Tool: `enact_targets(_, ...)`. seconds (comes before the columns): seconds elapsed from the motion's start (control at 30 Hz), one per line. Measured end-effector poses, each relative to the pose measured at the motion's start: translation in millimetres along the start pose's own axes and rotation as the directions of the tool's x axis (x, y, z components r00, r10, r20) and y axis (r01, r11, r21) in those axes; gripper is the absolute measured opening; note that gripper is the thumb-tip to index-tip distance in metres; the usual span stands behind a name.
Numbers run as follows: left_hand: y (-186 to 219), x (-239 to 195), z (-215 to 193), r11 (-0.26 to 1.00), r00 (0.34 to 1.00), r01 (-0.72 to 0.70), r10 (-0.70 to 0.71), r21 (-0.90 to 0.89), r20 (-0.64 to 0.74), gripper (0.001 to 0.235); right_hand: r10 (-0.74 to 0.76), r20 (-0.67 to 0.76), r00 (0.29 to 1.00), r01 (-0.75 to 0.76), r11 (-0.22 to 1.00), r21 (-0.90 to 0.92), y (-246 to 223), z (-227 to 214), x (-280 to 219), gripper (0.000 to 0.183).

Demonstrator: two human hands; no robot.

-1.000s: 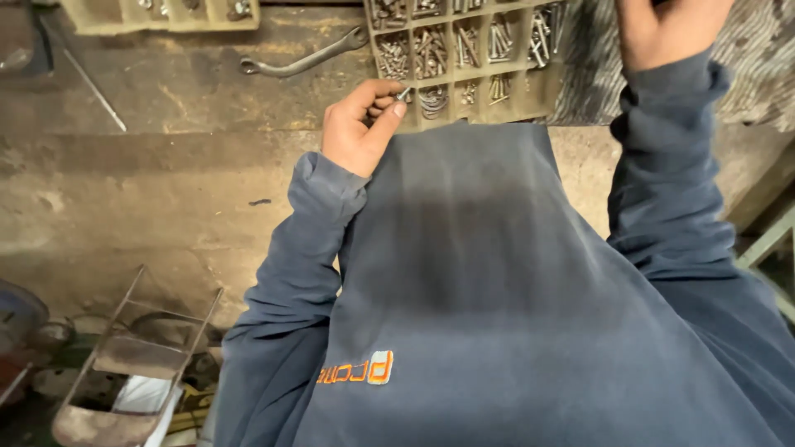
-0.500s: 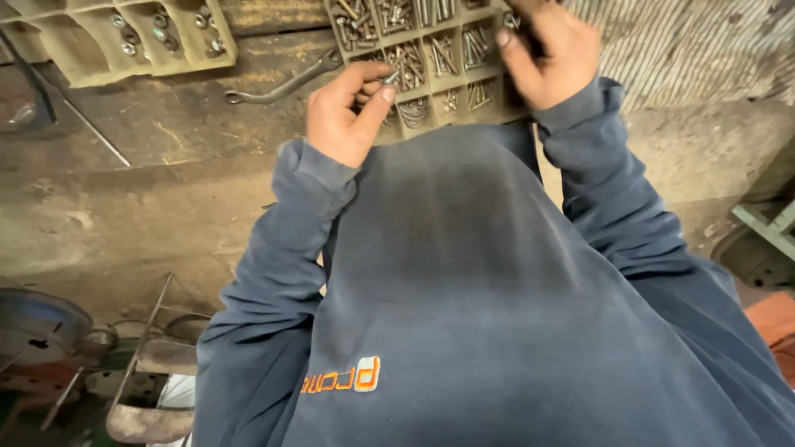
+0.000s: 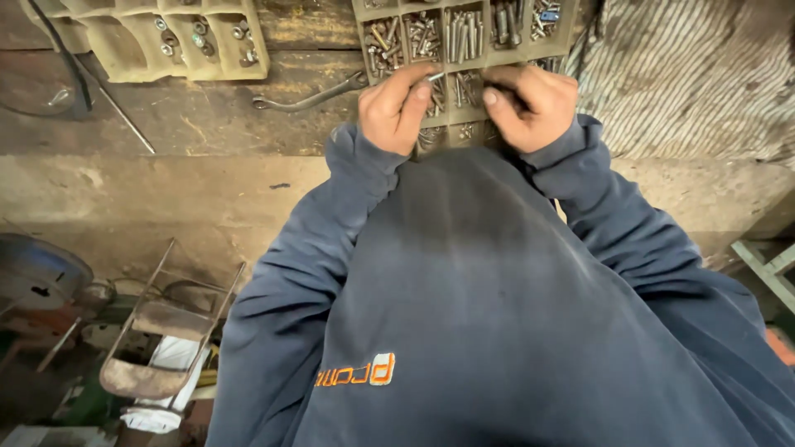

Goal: Sorting and inspecting various bolts and nuts within a compartmented hardware organizer on a workbench.

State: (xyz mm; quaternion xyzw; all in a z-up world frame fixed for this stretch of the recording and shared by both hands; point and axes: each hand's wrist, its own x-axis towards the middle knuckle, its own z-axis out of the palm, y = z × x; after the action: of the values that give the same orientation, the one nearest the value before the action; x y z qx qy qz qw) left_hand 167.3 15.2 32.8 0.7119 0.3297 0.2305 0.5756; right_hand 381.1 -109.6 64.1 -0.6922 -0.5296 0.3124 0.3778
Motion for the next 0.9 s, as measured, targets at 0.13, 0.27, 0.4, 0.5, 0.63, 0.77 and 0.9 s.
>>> enact_targets(0.13,-0.4,0.0,-5.6,1.000,1.000,0.003,-0.003,-0.005,0.006,0.021,-0.006,-0.014,1.000,0.007,0.998,0.070,18.9,-2.6,-11.7,0.037)
enact_targets(0.27,-1.1,2.0,-4.5,0.999,0.999,-0.041,0.041,0.002,0.018,0.021,0.013,-0.035,0.999,-0.008,0.990,0.143,25.9,-4.8,-14.8,0.063)
enact_targets(0.4,3.5,2.8,-3.8,0.998,0.999,-0.044,0.043,0.038,0.015,0.020,0.073,-0.120,0.990,-0.034,0.955,0.296,30.0,0.8,-18.8,0.082)
enact_targets(0.5,2.7,1.5,0.1,1.000,1.000,-0.018,0.018,0.016,0.003,0.021,0.077,-0.168,0.983,-0.002,0.913,0.408,41.9,5.6,-24.2,0.085)
enact_targets(0.63,0.2,1.8,3.7,1.000,1.000,-0.021,0.021,-0.014,-0.012,0.020,0.156,-0.217,0.964,-0.015,0.843,0.538,82.5,17.1,-52.8,0.070)
enact_targets(0.77,-16.6,-1.9,5.1,0.996,0.996,-0.081,0.083,0.044,-0.039,0.007,0.187,-0.289,0.939,0.000,0.840,0.543,92.5,20.5,-78.7,0.061)
enact_targets(0.9,-13.9,-1.4,7.2,0.995,0.994,-0.096,0.097,0.016,-0.059,0.014,0.224,-0.363,0.904,0.013,0.836,0.549,98.0,19.0,-98.0,0.049)
